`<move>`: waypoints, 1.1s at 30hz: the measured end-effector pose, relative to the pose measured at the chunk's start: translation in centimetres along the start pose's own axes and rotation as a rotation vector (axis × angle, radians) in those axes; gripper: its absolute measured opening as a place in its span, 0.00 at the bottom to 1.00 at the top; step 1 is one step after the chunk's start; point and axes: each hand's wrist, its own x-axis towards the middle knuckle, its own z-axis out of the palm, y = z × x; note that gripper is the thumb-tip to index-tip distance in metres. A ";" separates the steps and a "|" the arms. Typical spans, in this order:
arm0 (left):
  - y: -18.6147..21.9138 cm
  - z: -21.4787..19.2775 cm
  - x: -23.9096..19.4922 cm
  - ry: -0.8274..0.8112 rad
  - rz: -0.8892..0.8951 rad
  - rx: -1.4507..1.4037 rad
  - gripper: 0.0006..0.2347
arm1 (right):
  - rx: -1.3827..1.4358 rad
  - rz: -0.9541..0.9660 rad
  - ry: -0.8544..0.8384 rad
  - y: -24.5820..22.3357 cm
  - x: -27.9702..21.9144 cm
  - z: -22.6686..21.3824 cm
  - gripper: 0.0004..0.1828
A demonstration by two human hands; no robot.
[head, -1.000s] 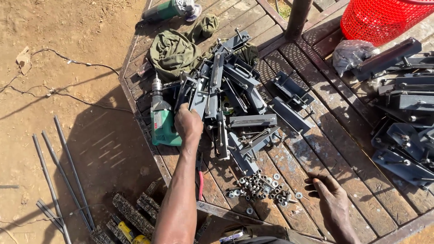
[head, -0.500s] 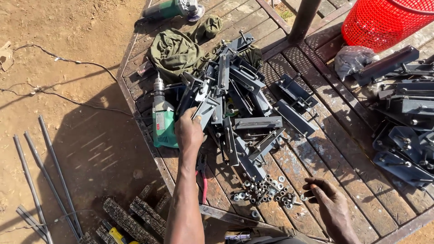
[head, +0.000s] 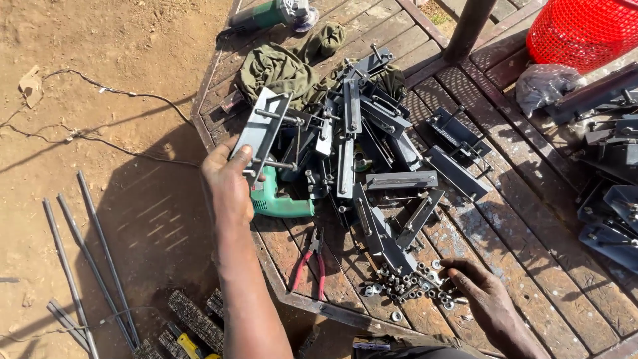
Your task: Assembling metal brackets by manually inserting bolts and washers into pre-drilled holes on a fabrication workbench.
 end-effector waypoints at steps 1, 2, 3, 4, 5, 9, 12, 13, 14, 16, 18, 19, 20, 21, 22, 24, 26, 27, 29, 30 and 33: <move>-0.5 -0.1 -1.0 -0.006 0.009 0.001 0.10 | 0.008 -0.007 0.000 -1.4 -0.8 0.5 0.18; -1.3 0.0 -2.1 -0.119 -0.025 -0.052 0.10 | 0.021 -0.026 -0.043 -2.5 -1.9 0.8 0.22; -2.2 0.1 -3.2 -0.232 -0.061 -0.103 0.11 | 0.034 -0.046 -0.086 -3.4 -2.9 1.1 0.26; -2.9 1.4 -5.3 -0.257 -0.080 -0.100 0.11 | 0.047 -0.032 -0.060 -3.7 -2.9 0.9 0.26; -3.7 2.6 -7.4 -0.324 -0.187 -0.170 0.11 | 0.207 -0.111 -0.141 -3.8 -2.7 0.7 0.32; -10.2 7.0 -18.2 -0.502 -0.614 -0.426 0.14 | 0.616 -0.265 -0.219 -2.9 -3.3 -1.0 0.49; -14.2 10.9 -26.0 -0.699 -0.565 -0.203 0.13 | 0.877 -0.402 -0.089 0.0 -2.9 -2.6 0.41; -17.2 11.4 -27.3 -0.698 -0.567 -0.202 0.13 | 0.877 -0.400 -0.088 1.6 -2.7 -4.0 0.41; -20.1 12.0 -28.3 -0.829 -0.514 -0.207 0.12 | 0.869 -0.360 -0.025 3.0 -2.4 -5.4 0.28; -19.7 12.5 -28.6 -0.953 -0.452 -0.214 0.12 | 0.857 -0.323 0.031 5.2 -2.5 -7.6 0.17; -13.2 11.9 -27.4 -1.301 -0.373 0.513 0.26 | 0.898 -0.194 0.093 7.2 -3.6 -9.0 0.07; -14.3 11.4 -27.2 -1.296 -0.376 0.521 0.26 | 0.902 -0.188 0.088 7.9 -3.8 -8.7 0.07; -15.4 11.4 -27.1 -1.404 -0.283 0.502 0.27 | 0.911 -0.190 0.096 8.6 -4.1 -8.7 0.08; -16.5 11.5 -27.0 -1.509 -0.188 0.481 0.29 | 0.920 -0.193 0.104 9.3 -4.4 -8.8 0.11; -15.5 11.7 -27.3 -1.517 -0.193 0.483 0.29 | 0.926 -0.190 0.111 8.6 -4.7 -8.6 0.11; -13.5 12.2 -27.7 -1.477 -0.358 0.456 0.28 | 0.921 -0.103 0.230 7.0 -5.0 -8.2 0.16; -14.1 12.9 -28.9 -1.451 -0.346 0.393 0.29 | 0.934 -0.024 0.300 6.3 -4.3 -9.3 0.12; -14.5 13.3 -29.2 -1.422 -0.331 0.324 0.30 | 0.940 0.053 0.367 5.9 -3.7 -9.7 0.08; -15.7 13.8 -29.9 -1.460 -0.294 0.287 0.33 | 0.932 0.075 0.323 6.2 -2.9 -10.5 0.11; -16.4 13.9 -30.4 -1.492 -0.258 0.245 0.35 | 0.917 0.096 0.277 6.4 -2.5 -10.9 0.15; -18.9 12.9 -31.1 -1.515 -0.374 0.036 0.29 | 0.888 0.154 0.335 7.6 -1.4 -11.2 0.11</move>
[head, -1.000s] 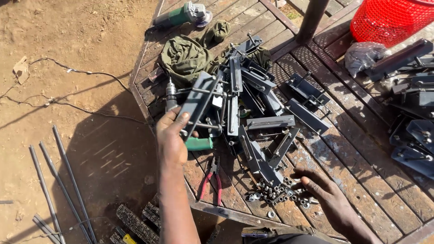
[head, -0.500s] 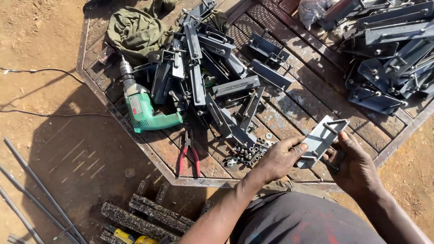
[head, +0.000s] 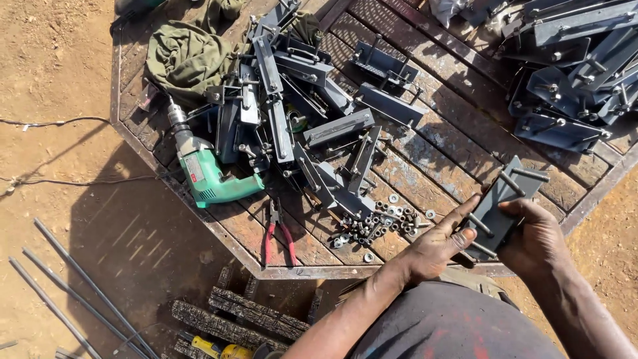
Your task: Assembling metal brackets by manually inserting bolts and washers into pre-drilled holes on a fabrication workbench.
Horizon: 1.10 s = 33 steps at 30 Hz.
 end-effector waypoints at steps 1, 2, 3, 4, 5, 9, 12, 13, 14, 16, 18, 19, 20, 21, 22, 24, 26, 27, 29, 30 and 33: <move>1.0 -1.0 -0.2 0.000 -0.003 0.003 0.29 | 0.003 0.002 -0.001 0.3 0.0 0.1 0.11; 1.9 -1.9 -0.4 -0.028 -0.114 0.117 0.29 | 0.035 0.006 -0.031 0.7 0.0 0.2 0.17; 2.7 -2.5 -0.8 -0.060 -0.229 0.224 0.29 | 0.066 0.012 -0.053 1.1 -0.3 0.0 0.23; 3.1 -3.5 -1.1 -0.063 -0.237 0.221 0.29 | 0.069 0.018 -0.047 1.3 -0.5 0.0 0.23; 3.7 -4.5 -1.3 0.098 -0.370 0.308 0.24 | 0.046 -0.014 -0.011 1.3 -0.7 0.2 0.20; -1.0 -8.3 -1.1 0.609 -0.521 0.811 0.15 | -0.052 -0.084 0.085 1.2 0.4 -0.3 0.20; -3.2 -8.2 -2.5 0.476 -0.232 1.057 0.13 | -0.089 -0.145 0.079 1.5 1.4 -0.4 0.15; -4.5 -8.4 -2.1 0.475 -0.227 1.056 0.13 | -0.089 -0.149 0.080 1.3 0.7 0.3 0.15; -5.8 -8.7 -1.8 0.468 -0.178 1.201 0.08 | -0.103 -0.131 0.068 1.2 0.0 1.1 0.16; -7.7 -8.8 -1.0 0.459 -0.126 1.344 0.06 | -0.119 -0.113 0.056 1.2 -1.2 2.1 0.18; -8.7 -9.0 0.3 0.404 -0.313 1.516 0.09 | -0.140 -0.064 0.055 1.5 -2.0 2.8 0.19; -8.2 -9.0 0.5 0.402 -0.303 1.517 0.09 | -0.136 -0.073 0.057 1.6 -3.3 3.6 0.19; -7.7 -8.9 0.6 0.399 -0.256 1.612 0.07 | -0.147 -0.106 0.075 1.7 -4.6 4.4 0.22; -7.1 -9.0 1.1 0.396 -0.198 1.709 0.05 | -0.153 -0.146 0.093 1.8 -5.8 5.3 0.26; -7.8 -9.5 1.5 0.395 -0.179 1.713 0.05 | -0.143 -0.162 0.096 2.1 -5.2 4.8 0.26; -9.5 -9.8 1.8 0.375 -0.223 1.799 0.06 | -0.114 -0.117 0.110 2.8 -4.1 3.5 0.24; -9.5 -10.0 2.2 0.316 -0.224 1.846 0.07 | -0.088 -0.111 0.105 3.6 -2.4 2.1 0.21; -9.5 -10.1 2.2 0.261 -0.239 1.890 0.09 | -0.069 -0.097 0.095 4.1 -1.6 1.5 0.19; -10.7 -10.6 2.4 0.267 -0.200 1.929 0.08 | -0.055 -0.103 0.087 3.4 -3.4 2.6 0.16; -11.2 -10.9 2.4 0.277 -0.165 1.968 0.08 | -0.045 -0.107 0.076 3.1 -4.3 3.2 0.13; -12.8 -12.3 2.5 0.315 -0.044 1.980 0.06 | 0.003 -0.110 0.044 2.8 -5.6 4.0 0.11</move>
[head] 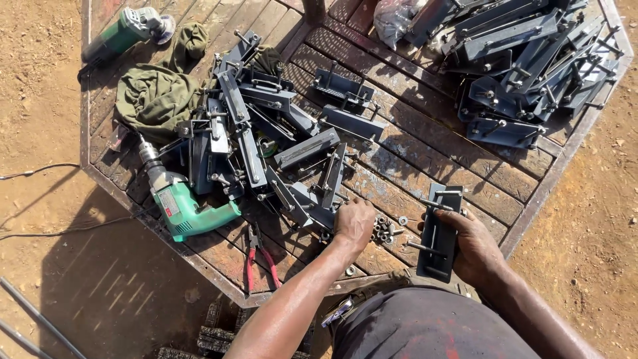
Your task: Assembling metal brackets by manually inserting bolts and washers into pre-drilled holes on a fabrication workbench.
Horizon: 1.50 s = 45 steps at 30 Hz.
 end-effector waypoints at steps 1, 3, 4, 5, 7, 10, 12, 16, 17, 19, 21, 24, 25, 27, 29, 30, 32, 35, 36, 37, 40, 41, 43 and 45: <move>0.0 0.4 -0.1 0.007 0.005 0.000 0.06 | 0.004 -0.007 0.002 0.0 -0.1 0.0 0.11; -0.1 1.3 -0.5 0.055 0.025 -0.039 0.06 | 0.013 -0.011 -0.041 0.2 -0.2 0.1 0.11; 0.0 1.5 -0.5 0.061 0.029 -0.038 0.06 | 0.017 -0.017 -0.040 -0.1 -0.5 0.3 0.11; 0.0 1.7 -0.5 0.081 0.043 -0.028 0.06 | 0.017 -0.012 -0.057 -0.4 -0.9 0.6 0.11; 0.2 2.6 -0.5 0.108 0.057 -0.017 0.05 | 0.017 -0.015 -0.075 -0.5 -1.4 1.0 0.11; 0.2 4.0 0.4 0.159 0.066 -0.012 0.05 | 0.019 -0.033 -0.090 -0.5 -1.1 1.1 0.11; 0.2 4.3 1.0 0.011 0.131 0.289 0.15 | -0.005 0.044 -0.176 -0.5 -0.3 0.5 0.14; 0.4 7.0 1.5 0.095 0.082 0.294 0.10 | -0.001 0.041 -0.161 -0.8 -0.7 0.5 0.13; 0.4 7.8 1.6 0.121 0.082 0.196 0.07 | 0.003 0.050 -0.131 -0.9 -0.6 0.3 0.15; 0.2 4.9 1.1 0.153 0.071 0.102 0.05 | 0.000 0.056 -0.113 -0.9 -0.6 0.3 0.17; 0.1 -2.5 0.1 -0.026 -0.179 -0.671 0.11 | -0.045 0.045 -0.082 -1.3 -0.7 0.7 0.15; -1.5 -13.7 -0.7 -0.354 -0.623 -1.483 0.06 | -0.089 0.007 -0.090 -1.0 0.2 0.0 0.13; -1.8 -14.2 -1.0 -0.347 -0.627 -1.484 0.06 | -0.094 0.006 -0.096 -1.2 0.0 0.5 0.13; -2.2 -15.1 -2.3 -0.251 -0.711 -2.262 0.11 | -0.153 0.003 -0.115 -1.2 -0.9 1.2 0.17; -1.7 -15.2 -2.8 -0.216 -0.717 -2.269 0.12 | -0.211 0.006 -0.148 -0.5 -0.8 1.4 0.16; -1.5 -15.3 -2.8 -0.182 -0.707 -2.276 0.13 | -0.263 -0.002 -0.181 -0.2 -0.7 1.6 0.15; -1.1 -15.9 -3.2 -0.206 -0.715 -2.301 0.12 | -0.313 -0.025 -0.184 0.1 -1.5 2.3 0.15; -0.4 -16.0 -3.3 -0.243 -0.705 -2.318 0.09 | -0.357 -0.031 -0.192 -0.7 -2.9 3.3 0.17; -0.2 -15.9 -3.3 -0.255 -0.692 -2.313 0.07 | -0.358 -0.009 -0.198 -1.1 -3.4 3.5 0.18; -0.4 -16.1 -3.3 -0.261 -0.692 -2.305 0.07 | -0.349 -0.007 -0.198 -1.1 -3.2 3.5 0.18; -0.4 -16.4 -3.1 -0.264 -0.662 -2.270 0.08 | -0.357 -0.033 -0.195 -1.4 -2.9 3.0 0.18; -0.5 -16.4 -3.0 -0.244 -0.651 -2.231 0.08 | -0.368 -0.035 -0.187 -1.5 -3.2 3.0 0.20; -0.8 -16.8 -2.9 -0.231 -0.641 -2.193 0.08 | -0.377 -0.035 -0.174 -1.2 -2.8 2.5 0.22; -1.2 -17.6 -3.1 -0.299 -0.592 -2.045 0.08 | -0.330 -0.044 -0.193 -0.2 -1.8 1.5 0.12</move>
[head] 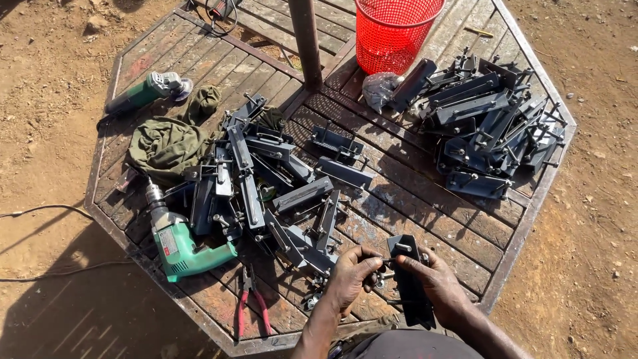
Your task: Assembling metal brackets by manually inserting bolts and washers into pre-drilled holes on a fabrication workbench.
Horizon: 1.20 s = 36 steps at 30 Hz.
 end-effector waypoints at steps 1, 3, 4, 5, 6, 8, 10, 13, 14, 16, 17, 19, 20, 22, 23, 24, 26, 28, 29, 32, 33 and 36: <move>0.1 0.0 -0.2 0.004 -0.002 -0.001 0.08 | -0.001 0.004 -0.002 -0.3 -0.5 0.2 0.12; 0.5 -0.1 -0.6 0.029 -0.041 0.060 0.08 | 0.006 0.054 -0.003 -1.0 -1.5 0.7 0.18; 0.3 -0.3 -0.6 0.032 -0.041 0.062 0.08 | 0.007 0.055 -0.006 -1.0 -1.3 0.8 0.18; 0.1 -0.5 -0.5 0.029 -0.032 0.042 0.05 | -0.015 0.050 -0.012 -1.0 -1.3 0.8 0.18; 0.0 -0.6 -0.5 0.026 -0.023 0.023 0.03 | -0.038 0.046 -0.017 -0.9 -1.2 0.8 0.18; -0.5 -1.4 0.1 0.014 -0.016 0.037 0.05 | -0.052 0.017 -0.030 -0.6 -0.5 0.7 0.16; 0.2 -1.4 -0.3 0.006 -0.005 0.049 0.07 | -0.070 -0.013 -0.047 -0.3 0.1 0.7 0.15; 1.6 -0.5 -1.4 0.066 0.009 0.071 0.07 | -0.113 -0.056 -0.032 0.3 0.5 0.6 0.18; 1.5 -0.5 -1.3 0.075 0.039 0.118 0.07 | -0.105 -0.066 -0.043 0.5 0.5 0.5 0.17; 1.0 -0.5 -1.1 0.085 0.069 0.165 0.07 | -0.096 -0.077 -0.055 0.6 0.4 0.5 0.16; 0.7 -0.4 -0.9 0.075 0.087 0.134 0.07 | -0.069 -0.059 -0.055 0.6 0.3 0.5 0.15; 0.4 -0.1 -0.8 0.062 0.106 0.106 0.09 | -0.039 -0.045 -0.055 0.5 0.1 0.5 0.14; 0.3 0.1 -0.7 0.070 0.126 0.088 0.09 | -0.028 -0.037 -0.041 0.5 0.1 0.5 0.14; 0.2 0.4 -0.7 0.074 0.145 0.073 0.09 | -0.014 -0.030 -0.025 0.4 0.0 0.5 0.14; 0.1 0.6 -0.6 0.099 0.154 0.078 0.09 | -0.019 -0.043 -0.019 0.3 0.0 0.5 0.15; 0.1 0.7 -0.6 0.124 0.164 0.083 0.09 | -0.023 -0.056 -0.013 0.2 0.0 0.5 0.16; -0.3 1.0 -0.5 0.161 0.154 0.058 0.06 | 0.002 -0.056 -0.020 0.6 0.2 0.2 0.16; -0.7 1.4 -0.5 0.202 0.144 0.033 0.05 | 0.026 -0.054 -0.030 0.7 0.1 0.2 0.16; -0.9 1.5 -0.4 0.218 0.172 0.035 0.05 | 0.043 -0.022 -0.013 0.6 -0.1 0.3 0.17; 0.2 2.3 -1.3 0.240 0.156 0.022 0.08 | 0.045 -0.007 0.006 0.5 -0.4 0.2 0.18; 0.8 2.6 -1.7 0.248 0.116 0.006 0.09 | 0.028 -0.027 0.006 0.5 -0.4 0.2 0.19; 0.9 2.1 -1.4 0.238 -0.003 0.066 0.09 | 0.020 -0.036 -0.010 0.5 -0.1 0.0 0.20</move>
